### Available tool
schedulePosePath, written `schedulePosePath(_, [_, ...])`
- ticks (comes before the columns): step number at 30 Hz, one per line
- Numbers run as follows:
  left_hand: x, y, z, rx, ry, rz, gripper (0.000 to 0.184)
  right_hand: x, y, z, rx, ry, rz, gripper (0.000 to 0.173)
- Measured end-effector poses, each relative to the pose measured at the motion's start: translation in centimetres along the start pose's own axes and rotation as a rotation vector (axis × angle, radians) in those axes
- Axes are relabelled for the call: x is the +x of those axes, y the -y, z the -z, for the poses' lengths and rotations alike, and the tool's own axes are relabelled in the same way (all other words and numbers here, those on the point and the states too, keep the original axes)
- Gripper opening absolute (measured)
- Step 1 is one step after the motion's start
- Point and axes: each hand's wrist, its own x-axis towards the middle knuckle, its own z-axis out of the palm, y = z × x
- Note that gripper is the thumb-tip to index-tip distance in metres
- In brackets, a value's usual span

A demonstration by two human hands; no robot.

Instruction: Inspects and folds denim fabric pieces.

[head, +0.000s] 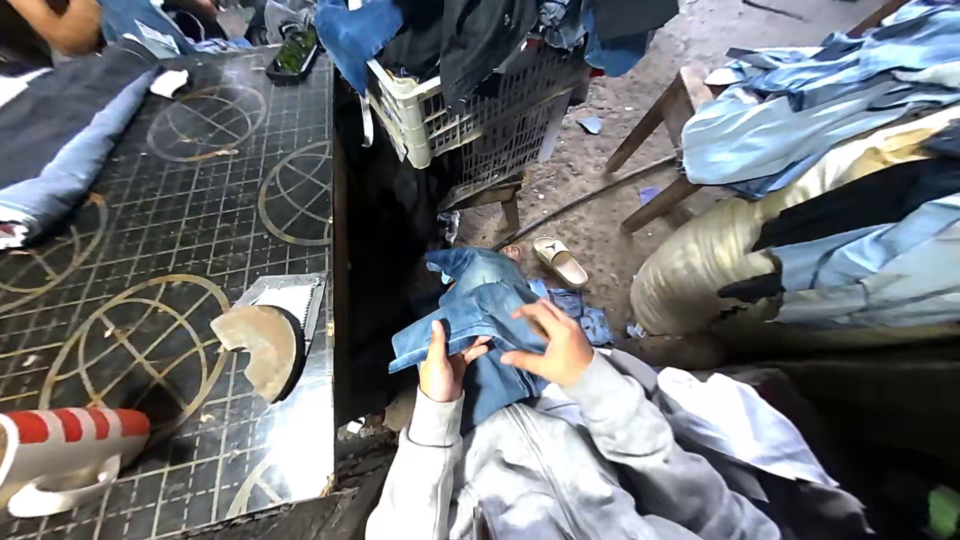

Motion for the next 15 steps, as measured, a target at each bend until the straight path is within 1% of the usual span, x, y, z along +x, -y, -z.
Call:
schedulePosePath(1, [0.0,-0.1,-0.1,0.013,-0.008,0.001,0.049,-0.7,-0.1,-0.5,-0.065,0.011,0.032,0.058])
schedulePosePath(3, [-0.2,-0.3,-0.2,0.065,-0.021,-0.013,0.051,-1.4,-0.6,-1.1,-0.133,-0.001,0.057,0.04])
schedulePosePath(5, [-0.3,-0.7,-0.1,0.1,-0.052,-0.027,0.049,-1.4,-1.2,-0.7,-0.118,-0.054,0.064,0.024])
schedulePosePath(7, [-0.1,-1.3,0.2,0.096,-0.129,-0.078,0.038,-1.1,-1.8,0.7,-0.028,-0.082,0.052,0.02])
schedulePosePath(9, [0.5,-2.2,0.5,0.11,-0.238,-0.204,0.017,-0.6,-2.6,2.4,0.079,-0.089,0.05,0.019])
schedulePosePath(10, [0.7,-2.6,1.0,0.147,-0.276,-0.258,0.023,-0.6,-3.1,3.3,0.128,-0.083,0.039,0.018])
schedulePosePath(11, [0.9,-3.0,1.6,0.201,-0.281,-0.296,0.039,-0.8,-3.5,4.2,0.171,-0.066,0.009,0.019])
schedulePosePath(12, [1.1,-3.4,2.1,0.235,-0.289,-0.326,0.049,-1.0,-3.9,5.0,0.202,-0.036,-0.03,0.02])
schedulePosePath(13, [1.2,-3.6,2.4,0.261,-0.289,-0.36,0.056,-1.2,-4.4,5.8,0.223,-0.003,-0.079,0.021])
schedulePosePath(15, [1.4,-3.6,3.0,0.334,-0.247,-0.47,0.063,-1.7,-5.2,6.9,0.227,0.048,-0.196,0.024])
